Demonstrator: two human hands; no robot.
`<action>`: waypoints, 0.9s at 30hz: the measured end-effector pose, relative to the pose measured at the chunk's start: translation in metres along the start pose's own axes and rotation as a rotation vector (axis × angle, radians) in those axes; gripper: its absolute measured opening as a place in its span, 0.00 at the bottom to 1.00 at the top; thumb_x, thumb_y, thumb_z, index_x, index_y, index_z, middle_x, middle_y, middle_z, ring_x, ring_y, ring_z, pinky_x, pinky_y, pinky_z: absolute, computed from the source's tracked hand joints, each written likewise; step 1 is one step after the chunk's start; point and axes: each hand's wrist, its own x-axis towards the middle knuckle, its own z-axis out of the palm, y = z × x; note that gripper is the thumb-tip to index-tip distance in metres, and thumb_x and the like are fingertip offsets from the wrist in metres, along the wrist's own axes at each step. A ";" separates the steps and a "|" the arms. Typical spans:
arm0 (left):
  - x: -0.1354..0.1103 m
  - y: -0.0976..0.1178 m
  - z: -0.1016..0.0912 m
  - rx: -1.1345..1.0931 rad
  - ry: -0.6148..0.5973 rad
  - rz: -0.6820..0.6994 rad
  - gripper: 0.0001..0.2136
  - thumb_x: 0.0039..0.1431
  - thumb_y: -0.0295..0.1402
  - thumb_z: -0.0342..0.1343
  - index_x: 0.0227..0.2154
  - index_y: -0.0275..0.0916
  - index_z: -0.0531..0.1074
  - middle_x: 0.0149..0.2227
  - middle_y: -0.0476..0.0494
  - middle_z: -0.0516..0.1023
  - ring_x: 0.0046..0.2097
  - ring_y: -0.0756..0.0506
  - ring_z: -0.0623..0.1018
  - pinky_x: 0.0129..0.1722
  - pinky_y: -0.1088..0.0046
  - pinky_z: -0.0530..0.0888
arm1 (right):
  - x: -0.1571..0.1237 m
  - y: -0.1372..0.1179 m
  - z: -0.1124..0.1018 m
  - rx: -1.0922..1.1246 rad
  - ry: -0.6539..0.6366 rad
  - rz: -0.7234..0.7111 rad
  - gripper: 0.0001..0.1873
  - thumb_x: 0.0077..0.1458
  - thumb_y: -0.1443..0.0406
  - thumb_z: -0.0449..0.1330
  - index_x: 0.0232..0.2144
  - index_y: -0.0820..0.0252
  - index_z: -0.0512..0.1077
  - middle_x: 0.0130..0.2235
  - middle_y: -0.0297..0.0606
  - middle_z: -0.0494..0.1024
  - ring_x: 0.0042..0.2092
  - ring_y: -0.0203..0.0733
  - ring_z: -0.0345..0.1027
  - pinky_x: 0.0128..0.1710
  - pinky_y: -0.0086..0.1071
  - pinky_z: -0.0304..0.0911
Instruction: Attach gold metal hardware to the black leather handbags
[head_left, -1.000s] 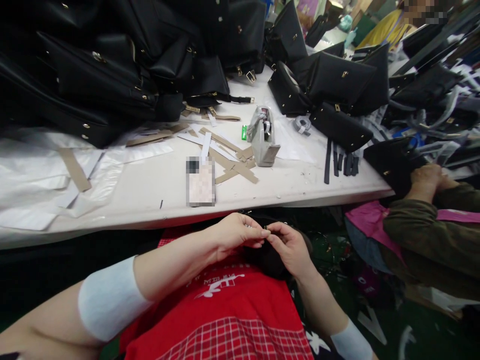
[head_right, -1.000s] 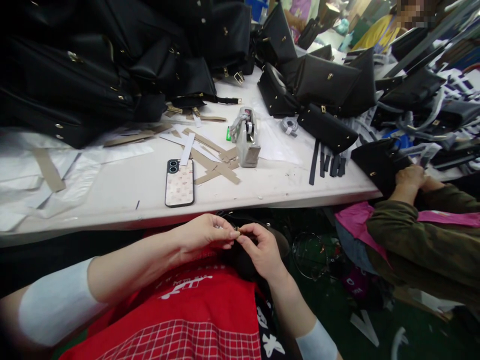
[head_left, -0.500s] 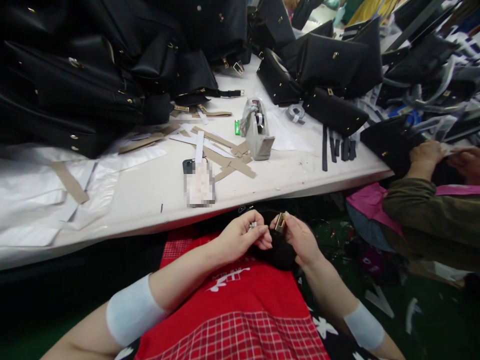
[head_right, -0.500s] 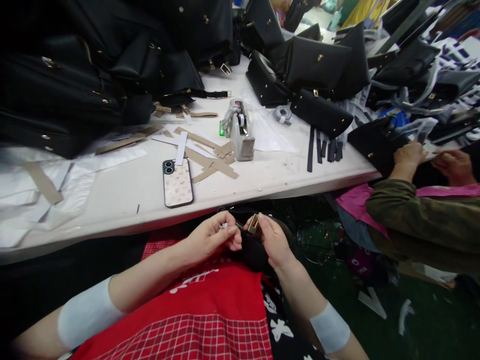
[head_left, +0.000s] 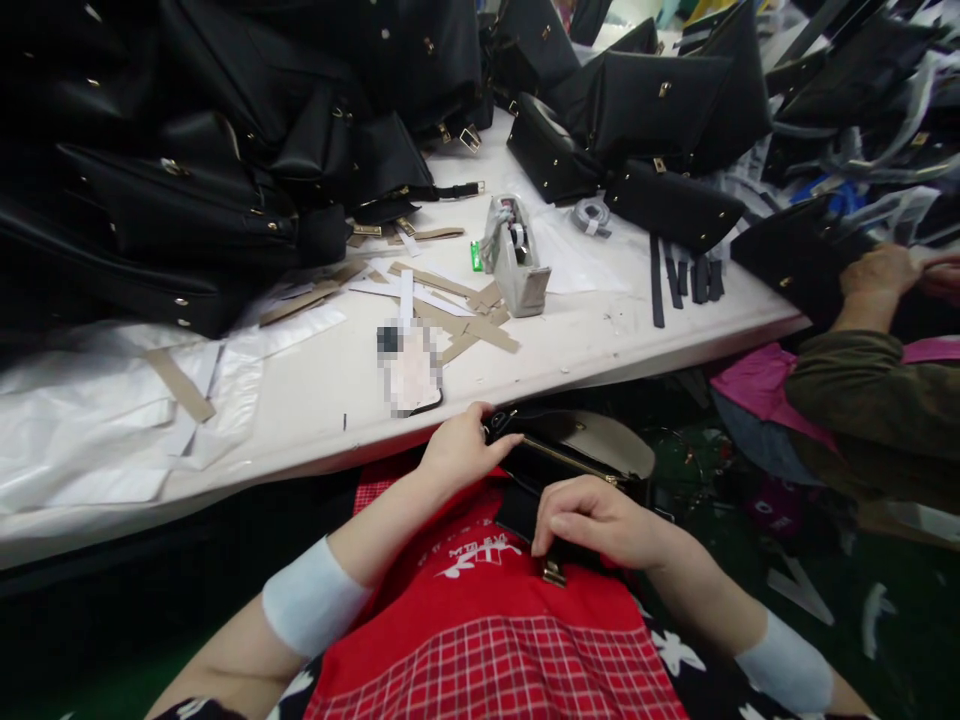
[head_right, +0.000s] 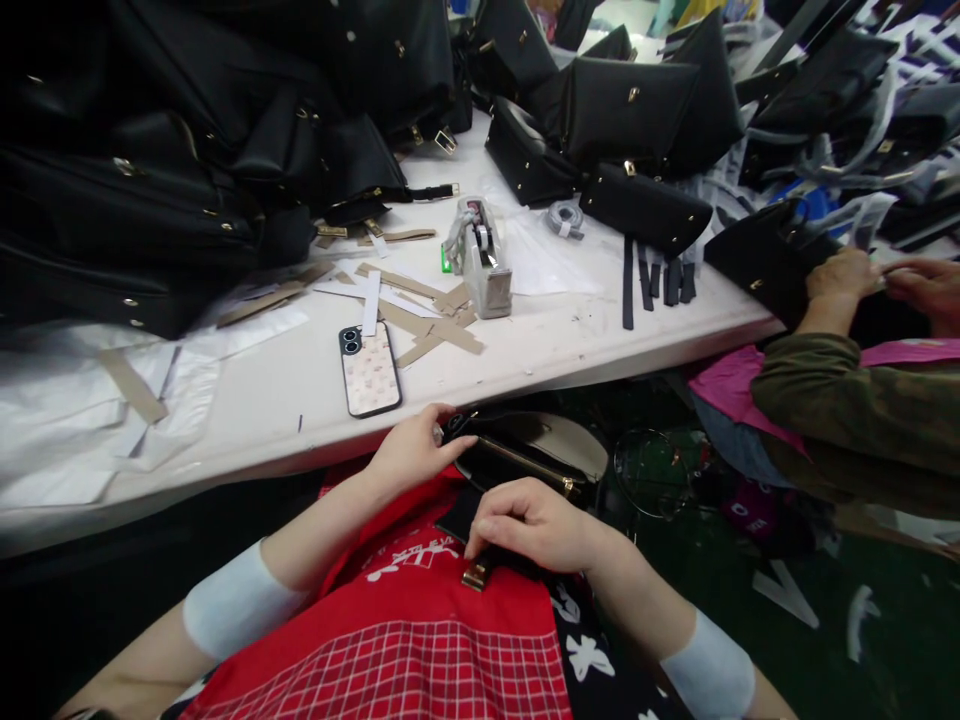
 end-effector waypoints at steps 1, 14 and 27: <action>0.001 0.002 0.002 0.066 -0.027 -0.011 0.33 0.45 0.56 0.60 0.49 0.38 0.67 0.40 0.36 0.79 0.40 0.36 0.78 0.38 0.65 0.71 | 0.000 -0.004 0.001 -0.044 -0.025 0.024 0.21 0.64 0.57 0.52 0.32 0.63 0.79 0.33 0.41 0.80 0.35 0.40 0.73 0.40 0.32 0.66; 0.002 0.013 0.039 -0.211 -0.247 0.184 0.08 0.53 0.28 0.48 0.36 0.36 0.68 0.37 0.40 0.77 0.39 0.42 0.76 0.39 0.69 0.70 | 0.014 0.035 -0.019 -1.009 0.558 0.348 0.11 0.53 0.66 0.54 0.23 0.60 0.73 0.27 0.45 0.77 0.32 0.46 0.70 0.36 0.37 0.64; 0.009 0.009 0.061 -0.538 -0.302 0.197 0.05 0.48 0.27 0.47 0.29 0.38 0.66 0.30 0.48 0.71 0.35 0.47 0.71 0.34 0.73 0.69 | 0.000 0.086 -0.025 -0.172 0.627 0.091 0.11 0.48 0.63 0.61 0.37 0.60 0.73 0.35 0.38 0.76 0.34 0.40 0.71 0.37 0.35 0.68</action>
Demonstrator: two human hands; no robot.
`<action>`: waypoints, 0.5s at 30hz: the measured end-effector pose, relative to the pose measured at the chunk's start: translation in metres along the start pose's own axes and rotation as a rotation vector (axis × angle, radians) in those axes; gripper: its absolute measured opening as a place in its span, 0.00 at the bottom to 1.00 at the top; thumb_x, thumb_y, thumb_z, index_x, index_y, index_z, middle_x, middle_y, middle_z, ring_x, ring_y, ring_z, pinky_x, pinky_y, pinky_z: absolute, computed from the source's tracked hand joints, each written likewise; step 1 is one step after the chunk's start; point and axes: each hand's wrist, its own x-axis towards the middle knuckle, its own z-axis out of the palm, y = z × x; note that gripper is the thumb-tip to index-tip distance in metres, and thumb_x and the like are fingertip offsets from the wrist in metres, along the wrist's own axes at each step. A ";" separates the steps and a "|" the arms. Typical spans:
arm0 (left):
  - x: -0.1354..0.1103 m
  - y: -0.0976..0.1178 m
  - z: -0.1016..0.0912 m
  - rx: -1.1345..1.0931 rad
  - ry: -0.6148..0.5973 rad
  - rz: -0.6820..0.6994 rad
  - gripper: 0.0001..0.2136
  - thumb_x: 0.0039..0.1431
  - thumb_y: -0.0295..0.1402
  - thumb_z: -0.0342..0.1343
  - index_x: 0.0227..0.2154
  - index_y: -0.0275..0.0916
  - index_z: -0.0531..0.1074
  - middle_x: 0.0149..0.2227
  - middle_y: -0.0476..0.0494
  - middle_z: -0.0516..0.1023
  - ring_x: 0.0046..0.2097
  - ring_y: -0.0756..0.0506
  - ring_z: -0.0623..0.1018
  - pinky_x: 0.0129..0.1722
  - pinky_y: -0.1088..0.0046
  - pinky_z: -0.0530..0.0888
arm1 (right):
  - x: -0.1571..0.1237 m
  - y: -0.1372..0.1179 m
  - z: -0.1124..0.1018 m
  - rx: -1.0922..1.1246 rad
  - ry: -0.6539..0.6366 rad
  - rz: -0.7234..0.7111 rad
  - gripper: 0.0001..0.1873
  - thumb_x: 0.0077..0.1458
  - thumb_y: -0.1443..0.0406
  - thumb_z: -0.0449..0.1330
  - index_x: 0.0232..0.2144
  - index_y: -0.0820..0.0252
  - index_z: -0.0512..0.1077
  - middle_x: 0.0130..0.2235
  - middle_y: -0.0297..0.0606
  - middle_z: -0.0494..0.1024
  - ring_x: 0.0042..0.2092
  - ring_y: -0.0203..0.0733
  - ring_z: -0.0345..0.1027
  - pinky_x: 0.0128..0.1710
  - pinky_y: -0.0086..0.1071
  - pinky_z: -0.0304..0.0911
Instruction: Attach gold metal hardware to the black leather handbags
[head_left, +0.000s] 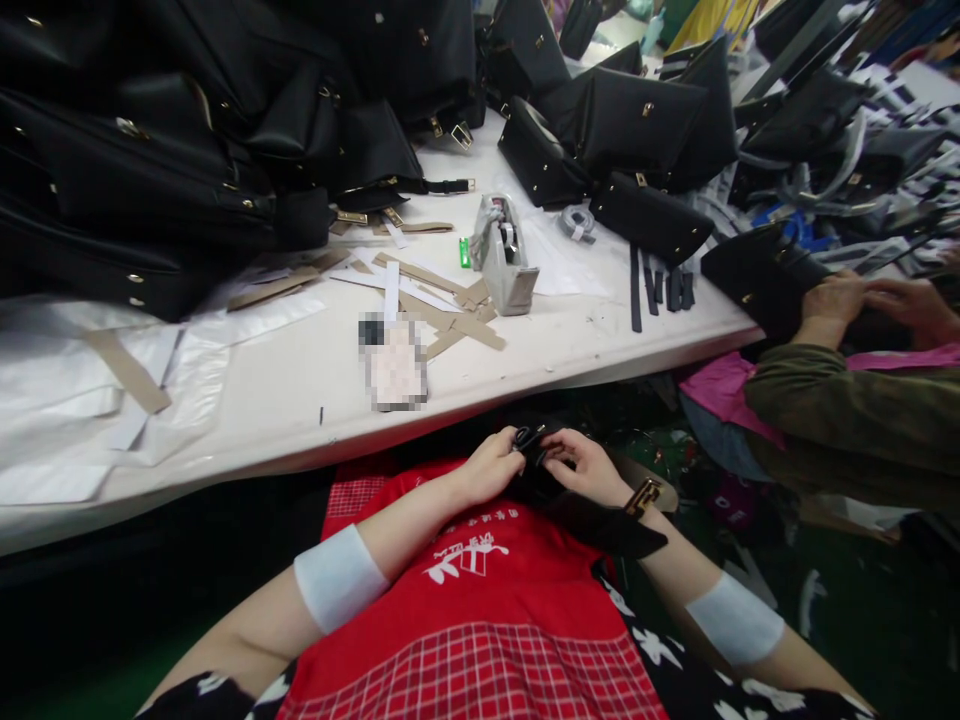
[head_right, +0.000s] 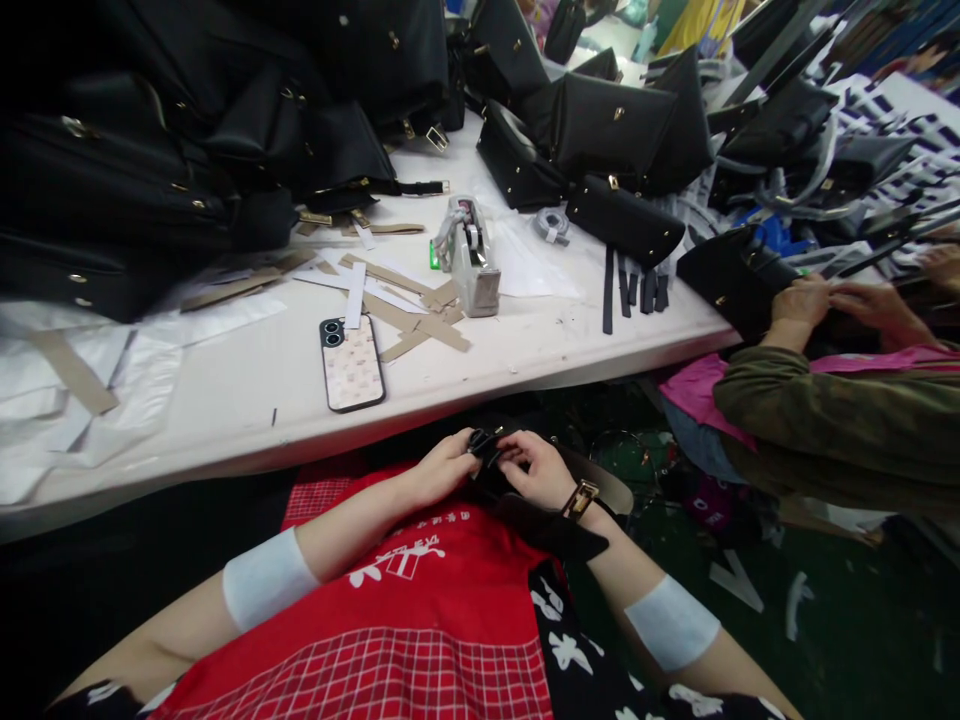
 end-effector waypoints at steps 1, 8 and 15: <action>0.000 0.000 0.000 -0.002 0.000 0.003 0.05 0.48 0.27 0.47 0.29 0.38 0.66 0.30 0.48 0.71 0.35 0.47 0.71 0.34 0.73 0.69 | 0.001 0.001 0.001 -0.068 -0.015 -0.022 0.13 0.47 0.63 0.63 0.37 0.60 0.73 0.34 0.37 0.75 0.32 0.39 0.70 0.35 0.34 0.67; -0.002 0.000 0.000 0.017 0.043 0.002 0.06 0.51 0.28 0.47 0.30 0.37 0.68 0.30 0.48 0.72 0.34 0.46 0.71 0.36 0.72 0.69 | 0.005 0.008 0.000 -0.411 -0.061 -0.183 0.14 0.57 0.57 0.57 0.25 0.58 0.73 0.27 0.36 0.71 0.31 0.39 0.65 0.33 0.32 0.62; 0.004 -0.006 0.005 -0.025 0.114 -0.003 0.07 0.52 0.25 0.45 0.29 0.36 0.68 0.31 0.46 0.74 0.35 0.47 0.73 0.36 0.73 0.70 | -0.003 0.002 -0.009 -0.504 0.163 -0.192 0.17 0.59 0.60 0.53 0.19 0.58 0.64 0.28 0.37 0.68 0.31 0.38 0.64 0.32 0.31 0.61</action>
